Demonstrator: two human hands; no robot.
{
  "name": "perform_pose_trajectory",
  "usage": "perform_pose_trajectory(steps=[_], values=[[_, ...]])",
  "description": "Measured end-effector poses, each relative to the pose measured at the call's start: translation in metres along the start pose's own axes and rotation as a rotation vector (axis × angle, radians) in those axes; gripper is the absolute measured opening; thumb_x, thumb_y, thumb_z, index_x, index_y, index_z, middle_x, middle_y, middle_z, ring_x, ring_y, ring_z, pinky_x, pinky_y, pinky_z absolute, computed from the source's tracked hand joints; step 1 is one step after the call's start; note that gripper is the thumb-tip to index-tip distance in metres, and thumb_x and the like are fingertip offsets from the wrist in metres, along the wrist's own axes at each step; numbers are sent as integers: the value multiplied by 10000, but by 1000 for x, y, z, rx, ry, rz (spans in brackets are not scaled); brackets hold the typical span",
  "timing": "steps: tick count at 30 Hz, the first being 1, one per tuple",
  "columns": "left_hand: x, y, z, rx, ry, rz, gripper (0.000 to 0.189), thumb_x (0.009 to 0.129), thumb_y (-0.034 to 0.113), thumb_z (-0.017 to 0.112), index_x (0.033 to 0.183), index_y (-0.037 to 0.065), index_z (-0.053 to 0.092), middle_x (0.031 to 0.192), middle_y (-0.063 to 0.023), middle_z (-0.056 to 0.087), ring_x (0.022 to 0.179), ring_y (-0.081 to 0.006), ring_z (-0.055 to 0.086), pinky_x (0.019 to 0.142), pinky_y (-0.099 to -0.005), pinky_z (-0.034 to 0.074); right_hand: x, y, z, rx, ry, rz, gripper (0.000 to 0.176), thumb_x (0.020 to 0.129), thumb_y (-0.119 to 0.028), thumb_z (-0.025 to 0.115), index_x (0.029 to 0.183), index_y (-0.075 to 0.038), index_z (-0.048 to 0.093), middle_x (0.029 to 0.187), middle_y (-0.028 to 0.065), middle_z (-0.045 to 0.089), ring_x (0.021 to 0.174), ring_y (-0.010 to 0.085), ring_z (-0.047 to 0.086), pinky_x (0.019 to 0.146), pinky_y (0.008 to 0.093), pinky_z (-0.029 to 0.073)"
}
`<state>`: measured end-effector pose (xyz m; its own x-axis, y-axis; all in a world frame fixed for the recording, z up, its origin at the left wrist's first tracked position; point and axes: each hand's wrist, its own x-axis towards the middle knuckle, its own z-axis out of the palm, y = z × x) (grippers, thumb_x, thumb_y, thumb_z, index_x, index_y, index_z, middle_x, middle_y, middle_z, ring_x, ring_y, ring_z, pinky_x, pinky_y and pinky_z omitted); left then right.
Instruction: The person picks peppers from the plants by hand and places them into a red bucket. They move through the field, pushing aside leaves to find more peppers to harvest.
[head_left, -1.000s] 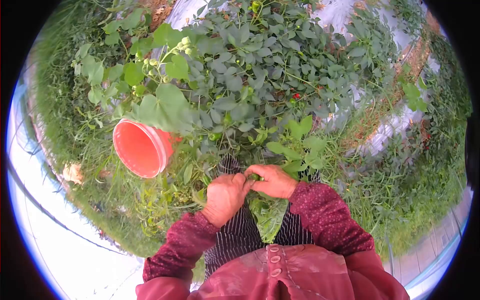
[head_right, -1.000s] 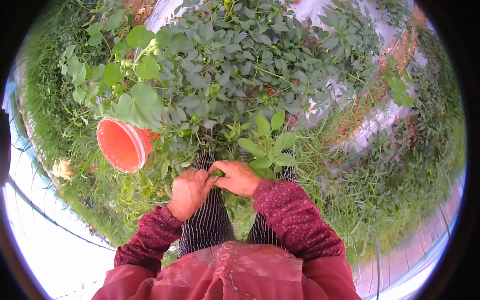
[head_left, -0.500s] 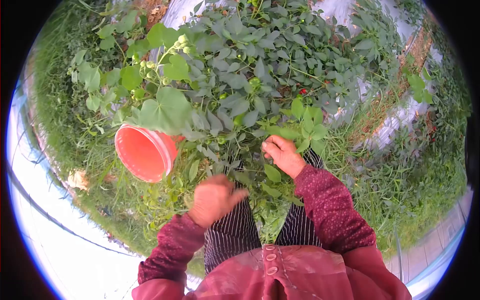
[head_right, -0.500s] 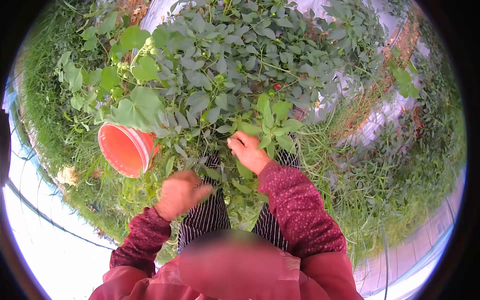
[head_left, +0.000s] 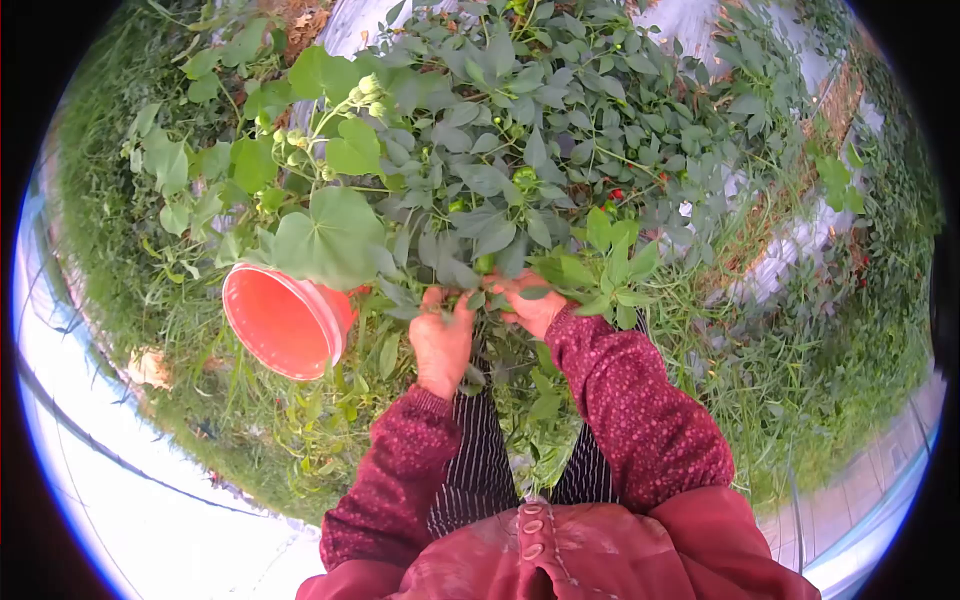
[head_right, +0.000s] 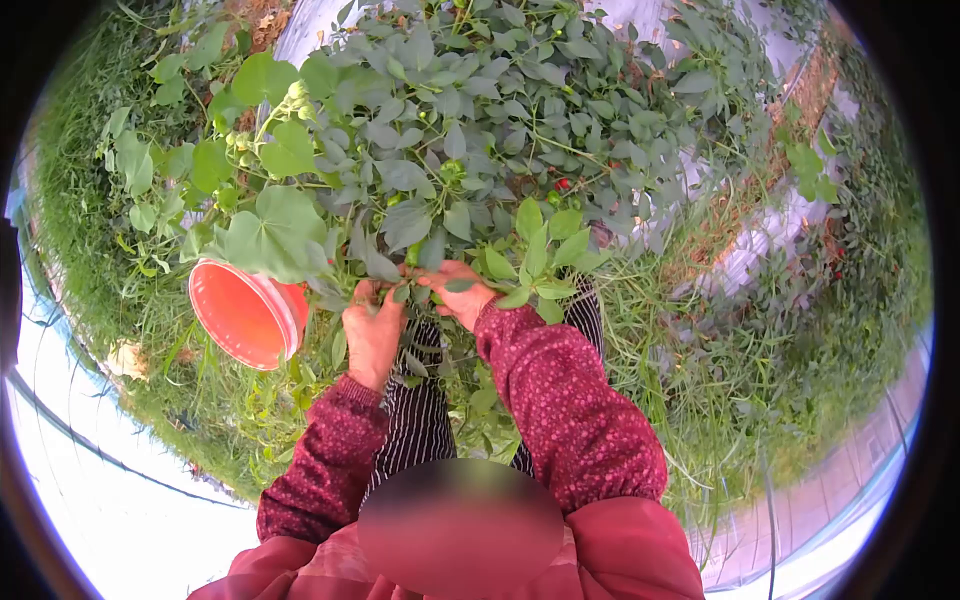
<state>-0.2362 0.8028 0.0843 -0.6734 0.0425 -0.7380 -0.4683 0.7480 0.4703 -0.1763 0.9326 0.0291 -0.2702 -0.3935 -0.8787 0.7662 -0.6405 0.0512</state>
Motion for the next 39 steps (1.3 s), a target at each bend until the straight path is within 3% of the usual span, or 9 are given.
perform_pose_trajectory(steps=[6,11,13,17,19,22,26,30,39], values=[[-26,6,-37,787,-175,678,257,832,246,552,942,18,599,823,-178,637,720,-347,622,608,-408,493,12,7,8,59,19,-149,265,810,-259,654,1001,-80,614,926,-14,586,884,108,501,784,329,401],[-28,31,-61,794,-399,386,218,830,206,518,895,11,590,791,-198,627,691,-346,624,615,-429,499,11,10,13,-93,-49,-230,127,817,-166,623,877,-54,623,761,-30,581,712,87,509,692,254,414],[-30,37,-70,1313,-650,816,235,805,187,527,945,11,596,772,-201,625,679,-358,622,634,-443,504,15,11,12,-140,-25,-228,131,812,-167,624,864,-47,624,752,-23,580,709,86,506,685,258,418],[-35,65,-78,805,-725,162,320,766,114,527,1070,25,572,940,-222,616,710,-375,616,643,-434,508,18,16,0,-83,81,-252,150,794,-181,630,851,-41,624,759,-2,589,730,87,513,689,262,425],[-16,59,-87,647,-340,559,446,730,33,518,1175,48,518,1109,-210,570,736,-381,618,670,-431,516,19,18,-4,-254,65,-293,194,788,-216,638,863,-38,618,769,18,598,735,108,526,699,278,430],[24,91,-69,896,-264,974,450,714,-23,520,1157,51,506,1183,-174,542,794,-334,632,700,-406,524,23,22,0,-331,98,-318,246,787,-263,642,882,-38,615,774,35,603,741,133,538,713,301,435],[52,76,-31,1188,-783,919,485,681,-30,560,1150,85,513,1236,-60,515,733,-267,642,615,-343,521,30,33,3,-181,60,-359,224,809,-230,623,918,-35,615,807,31,618,758,135,549,729,288,445],[50,66,-23,1247,-776,989,459,701,-28,551,1148,71,509,1176,-81,536,722,-254,640,604,-343,515,17,27,0,51,-48,-371,159,865,-174,592,942,-35,600,803,-14,593,742,79,517,683,232,424],[7,56,-39,805,-479,469,250,676,47,603,921,-3,600,723,-213,609,657,-351,617,575,-411,485,9,20,-11,51,-312,-352,166,874,-212,603,883,-47,591,765,-43,564,723,47,488,663,212,394]])
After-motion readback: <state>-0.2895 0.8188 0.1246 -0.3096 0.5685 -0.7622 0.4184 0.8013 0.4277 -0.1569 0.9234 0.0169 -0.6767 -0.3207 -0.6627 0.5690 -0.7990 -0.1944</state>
